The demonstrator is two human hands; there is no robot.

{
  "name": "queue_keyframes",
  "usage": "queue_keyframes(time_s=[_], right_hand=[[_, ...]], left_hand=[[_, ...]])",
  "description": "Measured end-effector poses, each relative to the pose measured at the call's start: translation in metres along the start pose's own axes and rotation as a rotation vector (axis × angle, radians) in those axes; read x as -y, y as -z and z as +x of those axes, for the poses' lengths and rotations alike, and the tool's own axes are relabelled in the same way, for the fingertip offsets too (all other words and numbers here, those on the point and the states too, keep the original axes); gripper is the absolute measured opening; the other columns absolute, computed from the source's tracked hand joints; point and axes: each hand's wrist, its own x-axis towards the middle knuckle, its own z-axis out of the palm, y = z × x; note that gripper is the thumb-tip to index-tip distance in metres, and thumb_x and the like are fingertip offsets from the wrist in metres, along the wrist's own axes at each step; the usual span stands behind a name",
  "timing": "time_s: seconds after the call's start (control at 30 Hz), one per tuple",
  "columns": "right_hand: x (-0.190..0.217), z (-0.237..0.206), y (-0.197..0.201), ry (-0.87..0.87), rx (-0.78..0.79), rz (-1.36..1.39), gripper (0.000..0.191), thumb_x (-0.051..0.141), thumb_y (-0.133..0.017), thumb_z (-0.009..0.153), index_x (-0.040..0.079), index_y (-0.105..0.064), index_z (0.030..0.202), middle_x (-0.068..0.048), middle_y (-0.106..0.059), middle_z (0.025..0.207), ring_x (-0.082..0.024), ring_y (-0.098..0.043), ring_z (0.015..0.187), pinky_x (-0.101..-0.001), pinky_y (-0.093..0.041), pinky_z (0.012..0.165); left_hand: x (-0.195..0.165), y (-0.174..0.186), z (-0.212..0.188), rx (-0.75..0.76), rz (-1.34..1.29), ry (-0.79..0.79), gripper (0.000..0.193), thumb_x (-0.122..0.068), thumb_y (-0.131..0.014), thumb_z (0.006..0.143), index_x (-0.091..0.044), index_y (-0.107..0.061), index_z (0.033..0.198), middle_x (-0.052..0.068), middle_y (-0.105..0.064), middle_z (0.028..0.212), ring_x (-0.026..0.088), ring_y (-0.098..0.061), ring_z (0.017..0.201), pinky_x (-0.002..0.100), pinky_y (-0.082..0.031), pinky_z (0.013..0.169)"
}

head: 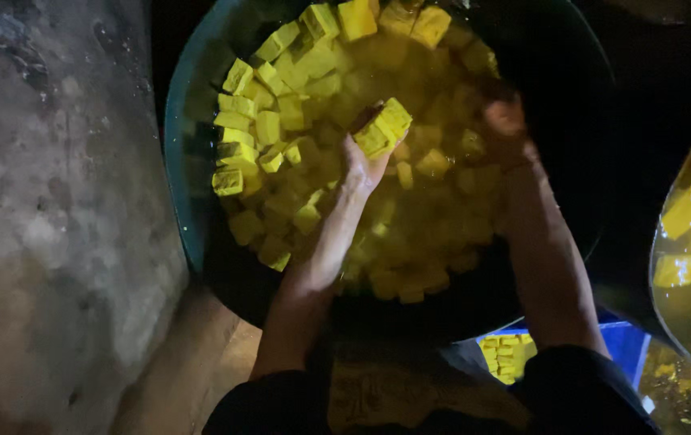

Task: The person washes yellow cubed fruit pieces in a large green basin filled with water, using both hands to agitate and rinse them. They then scoop the washed pieces into a blue plastic tray, repeating the process to transfer the fruit from the basin to the tray.

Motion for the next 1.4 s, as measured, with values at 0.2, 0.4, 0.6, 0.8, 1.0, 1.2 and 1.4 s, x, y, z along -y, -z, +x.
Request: queue_keyframes(time_s=[0.2,0.4,0.6,0.8,1.0,1.2,1.4], right_hand=[[0.031,0.027,0.028,-0.038,-0.110,0.063,0.046,0.049,-0.054,0.108,0.009,-0.068,0.127,-0.018,-0.072,0.117,-0.030,-0.069,0.100,-0.0448,-0.055,0.083],[0.095,0.045,0.015,-0.024,-0.251,-0.187,0.042,0.042,-0.054,0.111,0.006,-0.071,0.122,-0.022,-0.072,0.113,-0.031,-0.069,0.097,-0.0447,-0.055,0.076],[0.051,0.039,0.019,0.146,-0.216,0.429,0.041,0.043,-0.058,0.109,0.006,-0.071,0.123,-0.018,-0.074,0.114,-0.027,-0.070,0.099,-0.0387,-0.055,0.081],[-0.019,-0.021,-0.017,0.665,0.140,1.179,0.038,0.037,-0.063,0.104,0.005,-0.070,0.124,-0.014,-0.074,0.111,-0.022,-0.070,0.097,-0.0330,-0.056,0.079],[-0.032,-0.075,-0.036,0.742,-0.006,0.984,0.037,0.031,-0.069,0.100,0.005,-0.070,0.125,-0.010,-0.075,0.108,-0.017,-0.070,0.094,-0.0272,-0.056,0.077],[-0.060,-0.148,-0.026,0.632,-0.208,0.922,0.045,0.026,-0.076,0.093,0.003,-0.064,0.130,-0.011,-0.072,0.109,-0.021,-0.066,0.105,-0.0349,-0.054,0.094],[-0.110,-0.199,-0.020,0.803,-0.675,0.590,0.098,0.033,-0.091,0.078,-0.010,-0.040,0.150,-0.030,-0.034,0.154,-0.043,-0.033,0.143,-0.0502,-0.039,0.115]], left_hand=[[-0.013,0.009,0.013,-0.121,0.091,-0.078,0.056,-0.045,-0.037,0.104,-0.002,-0.060,0.131,0.021,-0.066,0.126,0.035,-0.066,0.112,0.055,-0.054,0.096],[-0.012,0.010,0.021,-0.016,-0.157,0.040,0.052,-0.042,-0.037,0.104,-0.003,-0.060,0.130,0.017,-0.068,0.123,0.034,-0.065,0.112,0.052,-0.056,0.096],[-0.027,0.004,0.018,-0.088,-0.030,-0.153,0.048,-0.040,-0.040,0.106,-0.005,-0.062,0.130,0.015,-0.067,0.125,0.033,-0.065,0.111,0.048,-0.053,0.096],[-0.016,-0.013,0.005,-0.008,0.092,-0.140,0.039,-0.030,-0.049,0.102,-0.004,-0.066,0.126,0.009,-0.071,0.121,0.027,-0.064,0.112,0.043,-0.054,0.095],[0.025,-0.036,-0.022,0.174,0.098,0.006,0.045,-0.036,-0.047,0.098,-0.003,-0.070,0.116,0.012,-0.072,0.110,0.029,-0.067,0.100,0.045,-0.057,0.086],[0.082,-0.033,-0.044,0.257,0.024,0.055,0.041,-0.030,-0.046,0.105,0.001,-0.069,0.120,0.014,-0.072,0.116,0.027,-0.069,0.104,0.041,-0.057,0.090],[0.131,-0.060,-0.105,0.406,0.115,0.252,0.041,-0.034,-0.049,0.106,-0.004,-0.063,0.130,0.013,-0.068,0.124,0.027,-0.065,0.111,0.043,-0.057,0.092]])
